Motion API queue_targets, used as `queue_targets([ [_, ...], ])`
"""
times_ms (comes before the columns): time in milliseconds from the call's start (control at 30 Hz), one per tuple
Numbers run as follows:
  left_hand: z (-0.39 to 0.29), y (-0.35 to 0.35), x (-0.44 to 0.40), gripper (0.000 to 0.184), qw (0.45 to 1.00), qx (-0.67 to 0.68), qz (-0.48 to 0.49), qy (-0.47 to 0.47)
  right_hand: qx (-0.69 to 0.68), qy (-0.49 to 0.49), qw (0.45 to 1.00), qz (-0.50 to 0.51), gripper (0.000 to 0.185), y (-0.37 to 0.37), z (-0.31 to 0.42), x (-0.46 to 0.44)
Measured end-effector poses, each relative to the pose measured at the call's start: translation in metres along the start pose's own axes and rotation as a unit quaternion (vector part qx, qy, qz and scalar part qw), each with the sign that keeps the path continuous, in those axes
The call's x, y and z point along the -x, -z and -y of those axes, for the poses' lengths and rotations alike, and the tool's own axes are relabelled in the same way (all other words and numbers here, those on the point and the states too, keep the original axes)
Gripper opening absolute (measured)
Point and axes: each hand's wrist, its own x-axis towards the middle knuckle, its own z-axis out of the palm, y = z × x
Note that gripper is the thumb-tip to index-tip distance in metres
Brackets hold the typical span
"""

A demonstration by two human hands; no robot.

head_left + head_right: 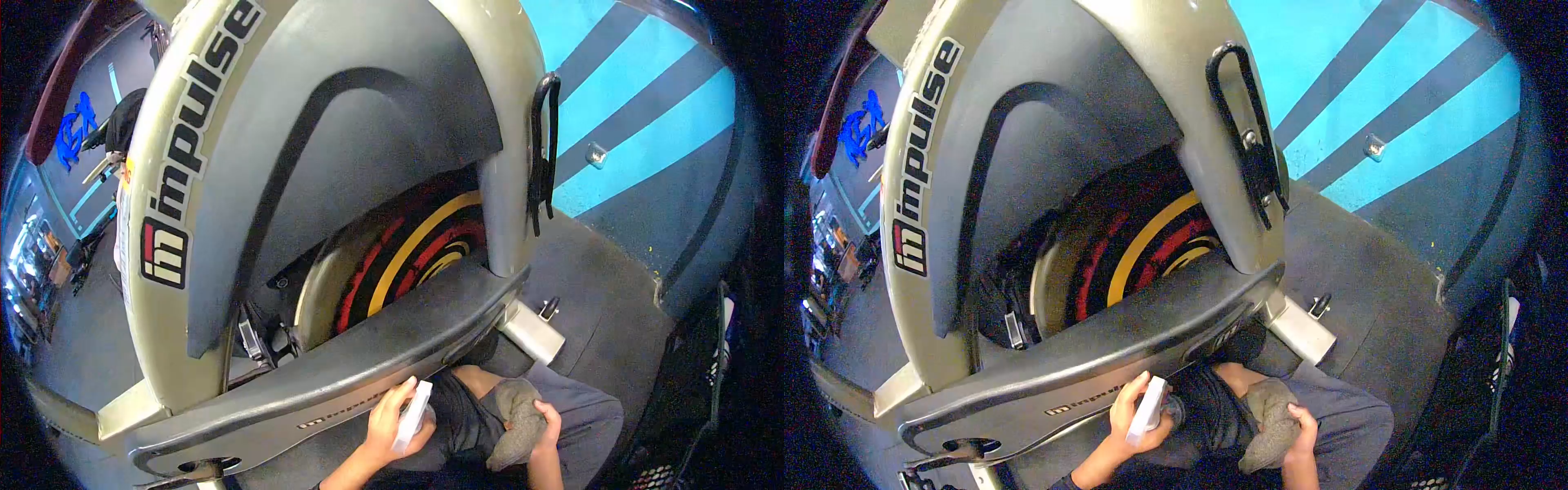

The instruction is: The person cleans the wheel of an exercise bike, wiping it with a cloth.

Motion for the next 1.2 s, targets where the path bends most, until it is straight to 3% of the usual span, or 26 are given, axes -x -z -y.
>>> queue_targets([
  [100, 0.002, 0.0, 0.002, 0.069, 1.0, 0.005, 0.003, 0.005, -0.053, 0.06, 0.995, -0.052, 0.045, -0.003, 0.005, 0.011],
  [133, 0.003, 0.0, 0.002, 0.069, 1.0, 0.002, 0.002, 0.003, -0.064, 0.06, 0.996, 0.004, 0.05, -0.016, 0.018, 0.027],
  [233, 0.002, -0.001, 0.003, 0.069, 1.0, 0.028, 0.006, 0.01, -0.116, 0.175, 0.966, 0.15, 0.065, -0.043, 0.043, 0.059],
  [333, 0.001, -0.002, -0.002, 0.069, 1.0, 0.008, 0.002, -0.015, -0.039, 0.253, 0.954, 0.157, 0.068, -0.027, 0.055, 0.052],
  [600, 0.004, 0.0, 0.007, 0.071, 0.999, -0.044, 0.017, 0.015, 0.031, 0.196, 0.968, 0.155, 0.07, -0.03, 0.038, 0.054],
  [700, 0.002, -0.002, 0.003, 0.067, 1.0, 0.005, 0.007, 0.012, 0.045, 0.171, 0.969, 0.172, 0.069, -0.031, 0.036, 0.053],
  [1033, -0.018, -0.006, -0.006, 0.074, 0.997, -0.073, 0.013, -0.028, 0.058, 0.195, 0.971, 0.126, 0.063, -0.024, 0.029, 0.045],
  [1200, -0.039, 0.0, -0.022, 0.074, 0.996, -0.073, -0.009, 0.042, 0.047, 0.186, 0.97, 0.148, 0.061, -0.015, 0.029, 0.04],
])
